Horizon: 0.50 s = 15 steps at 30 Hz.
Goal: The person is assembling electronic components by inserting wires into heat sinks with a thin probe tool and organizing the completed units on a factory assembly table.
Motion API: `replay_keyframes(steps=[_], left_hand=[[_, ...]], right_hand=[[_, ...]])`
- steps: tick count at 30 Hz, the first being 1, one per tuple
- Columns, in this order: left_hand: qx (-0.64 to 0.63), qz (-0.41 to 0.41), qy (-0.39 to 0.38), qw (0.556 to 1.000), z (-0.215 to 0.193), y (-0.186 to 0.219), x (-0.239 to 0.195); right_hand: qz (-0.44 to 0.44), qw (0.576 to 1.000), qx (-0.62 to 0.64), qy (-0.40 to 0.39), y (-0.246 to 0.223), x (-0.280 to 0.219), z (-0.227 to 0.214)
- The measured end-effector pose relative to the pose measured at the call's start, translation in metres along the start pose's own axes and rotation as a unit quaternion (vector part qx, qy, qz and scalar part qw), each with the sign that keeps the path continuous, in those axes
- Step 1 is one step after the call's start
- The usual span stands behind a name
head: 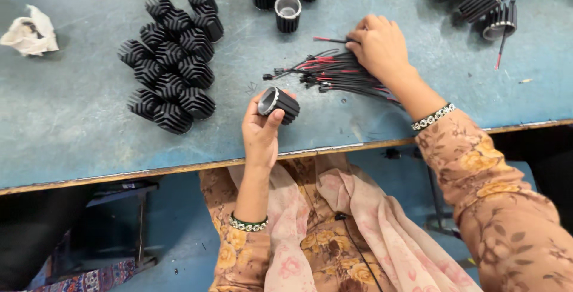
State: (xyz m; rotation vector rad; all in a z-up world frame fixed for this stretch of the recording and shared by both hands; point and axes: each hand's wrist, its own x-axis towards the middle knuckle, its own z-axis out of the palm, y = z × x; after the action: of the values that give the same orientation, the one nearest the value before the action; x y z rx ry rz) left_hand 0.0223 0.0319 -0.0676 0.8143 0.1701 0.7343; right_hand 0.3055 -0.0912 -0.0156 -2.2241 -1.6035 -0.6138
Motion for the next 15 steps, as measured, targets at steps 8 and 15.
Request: replay_keyframes(steps=[8,15], left_hand=[[-0.155,-0.099,0.004,0.983,-0.008,0.009,0.006],[-0.34,-0.095,-0.003,0.936,0.015,-0.018,0.019]], right_hand=[[-0.001,0.991,0.041,0.128,0.003,0.007,-0.01],[0.125,0.923,0.348,0.103,-0.105,-0.052,-0.069]])
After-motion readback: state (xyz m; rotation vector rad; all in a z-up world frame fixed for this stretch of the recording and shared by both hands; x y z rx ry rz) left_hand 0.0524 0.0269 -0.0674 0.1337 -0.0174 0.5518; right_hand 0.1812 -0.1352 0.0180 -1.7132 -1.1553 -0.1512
